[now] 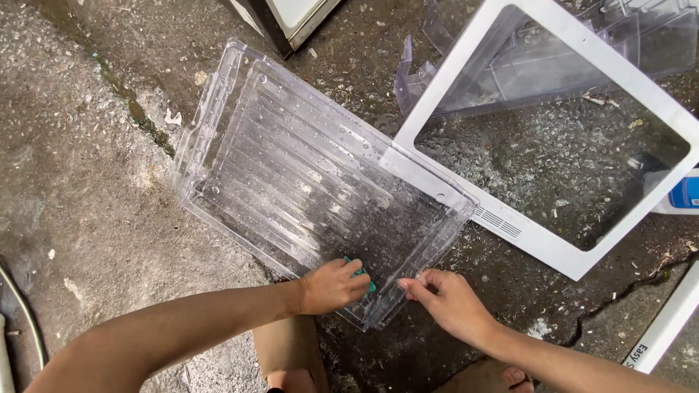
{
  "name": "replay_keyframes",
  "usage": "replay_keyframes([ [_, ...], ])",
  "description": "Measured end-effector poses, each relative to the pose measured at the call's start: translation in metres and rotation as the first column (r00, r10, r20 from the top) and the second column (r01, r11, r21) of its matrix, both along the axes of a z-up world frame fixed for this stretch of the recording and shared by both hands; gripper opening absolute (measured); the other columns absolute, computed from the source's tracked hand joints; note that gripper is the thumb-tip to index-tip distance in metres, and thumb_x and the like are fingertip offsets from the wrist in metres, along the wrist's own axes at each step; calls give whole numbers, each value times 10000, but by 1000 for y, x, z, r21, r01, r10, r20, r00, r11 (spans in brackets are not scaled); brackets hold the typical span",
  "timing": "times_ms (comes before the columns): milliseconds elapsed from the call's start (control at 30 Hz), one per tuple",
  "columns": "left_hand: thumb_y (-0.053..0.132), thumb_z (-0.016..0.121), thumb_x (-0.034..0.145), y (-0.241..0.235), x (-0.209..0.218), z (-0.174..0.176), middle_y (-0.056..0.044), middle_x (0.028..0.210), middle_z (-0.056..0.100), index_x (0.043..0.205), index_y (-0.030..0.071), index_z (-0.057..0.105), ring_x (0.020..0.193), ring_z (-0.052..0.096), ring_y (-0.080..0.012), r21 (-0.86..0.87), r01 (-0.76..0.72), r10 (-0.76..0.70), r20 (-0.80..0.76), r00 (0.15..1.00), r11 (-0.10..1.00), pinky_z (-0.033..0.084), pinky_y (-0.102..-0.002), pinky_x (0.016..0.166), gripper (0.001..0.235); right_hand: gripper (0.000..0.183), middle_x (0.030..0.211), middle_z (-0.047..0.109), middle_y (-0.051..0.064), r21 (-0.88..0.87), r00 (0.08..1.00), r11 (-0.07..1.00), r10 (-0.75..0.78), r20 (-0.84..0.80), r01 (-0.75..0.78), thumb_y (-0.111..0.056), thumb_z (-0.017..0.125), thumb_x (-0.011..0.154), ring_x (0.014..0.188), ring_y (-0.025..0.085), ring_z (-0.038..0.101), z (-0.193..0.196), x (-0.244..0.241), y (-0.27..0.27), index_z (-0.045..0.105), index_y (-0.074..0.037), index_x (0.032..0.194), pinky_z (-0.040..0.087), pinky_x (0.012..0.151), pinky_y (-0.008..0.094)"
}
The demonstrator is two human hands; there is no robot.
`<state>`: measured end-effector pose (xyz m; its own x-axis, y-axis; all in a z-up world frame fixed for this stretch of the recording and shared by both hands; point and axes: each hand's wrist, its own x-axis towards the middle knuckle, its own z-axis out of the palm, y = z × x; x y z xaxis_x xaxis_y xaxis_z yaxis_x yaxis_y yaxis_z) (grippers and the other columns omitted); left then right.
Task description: The person cleans various refrigerator components, including a transparent door shelf, a white door frame, and a smaller clear bin, using a green cloth. They wipe the surfaces thoroughly, occasionally dipping the cloth into a green bucket of water, and place the cleaned parts on the ground next to the open refrigerator.
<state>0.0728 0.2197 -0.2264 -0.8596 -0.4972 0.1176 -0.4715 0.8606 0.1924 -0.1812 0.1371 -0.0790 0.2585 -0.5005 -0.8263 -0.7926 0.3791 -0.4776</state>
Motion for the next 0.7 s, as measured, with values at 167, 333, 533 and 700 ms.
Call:
replay_keyframes([
  [167,232,795,937,-12,4,22,-7,1040,575,1025,200,728,996,486,-210,172,124,-151,152,977,977,540,-335,704,115,409,512,461,-12,10,1000,1000,8,-19,-7,-498,653,958,407,96,312,0,0,-2,795,-137,829,303,457,272],
  [333,126,836,829,8,4,11,6,1076,580,1117,220,727,1005,489,-199,130,27,-46,142,989,991,525,-324,783,322,401,478,441,-24,-4,1000,1000,22,-18,-22,-497,642,960,379,88,296,2,1,2,812,-145,869,280,425,271],
  [533,159,741,964,-51,22,17,-23,1051,602,1062,181,704,991,559,-191,47,63,-65,23,998,997,599,-307,746,108,412,557,562,-18,-15,999,1000,18,-43,-18,-508,665,938,422,87,350,3,5,-1,811,-147,806,342,480,259],
  [700,250,585,1065,-92,57,16,-40,975,584,949,132,614,840,465,-235,-208,-402,362,-207,909,892,415,-359,676,168,396,987,905,44,80,996,993,-80,-46,84,-461,685,894,1026,133,863,-2,4,0,742,-108,724,614,963,287],
])
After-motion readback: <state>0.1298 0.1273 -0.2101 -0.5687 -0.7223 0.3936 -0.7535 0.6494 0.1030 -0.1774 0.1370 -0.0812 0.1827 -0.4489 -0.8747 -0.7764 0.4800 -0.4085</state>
